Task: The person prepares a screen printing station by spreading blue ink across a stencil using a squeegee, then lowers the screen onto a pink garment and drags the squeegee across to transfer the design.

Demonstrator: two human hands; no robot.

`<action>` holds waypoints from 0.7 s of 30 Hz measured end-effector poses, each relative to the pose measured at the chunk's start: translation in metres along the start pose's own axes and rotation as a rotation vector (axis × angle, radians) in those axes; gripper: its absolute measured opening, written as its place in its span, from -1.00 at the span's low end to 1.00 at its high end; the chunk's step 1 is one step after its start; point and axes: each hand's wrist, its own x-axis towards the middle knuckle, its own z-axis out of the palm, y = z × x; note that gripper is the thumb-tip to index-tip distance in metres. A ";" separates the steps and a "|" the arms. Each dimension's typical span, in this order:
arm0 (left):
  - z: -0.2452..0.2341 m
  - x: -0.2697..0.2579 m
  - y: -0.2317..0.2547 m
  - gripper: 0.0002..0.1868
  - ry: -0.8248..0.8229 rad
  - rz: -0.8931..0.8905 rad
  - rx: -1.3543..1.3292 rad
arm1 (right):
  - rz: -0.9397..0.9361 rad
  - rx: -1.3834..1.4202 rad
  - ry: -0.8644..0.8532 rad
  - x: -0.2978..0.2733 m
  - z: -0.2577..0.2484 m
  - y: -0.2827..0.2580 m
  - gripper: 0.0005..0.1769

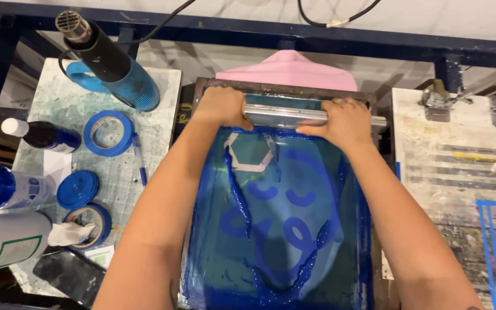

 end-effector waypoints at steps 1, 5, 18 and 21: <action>0.004 0.002 -0.001 -0.42 -0.002 0.003 0.012 | 0.052 -0.011 0.013 -0.005 0.001 -0.002 -0.08; 0.019 -0.007 0.001 -0.49 -0.014 0.065 0.061 | 0.026 -0.136 0.316 -0.028 0.020 -0.005 -0.06; 0.075 -0.103 0.023 -0.51 0.025 0.154 0.097 | -0.044 -0.183 0.499 -0.133 0.026 -0.039 -0.03; 0.083 -0.137 0.034 -0.58 0.032 0.175 0.086 | -0.035 -0.173 0.480 -0.167 0.020 -0.053 -0.03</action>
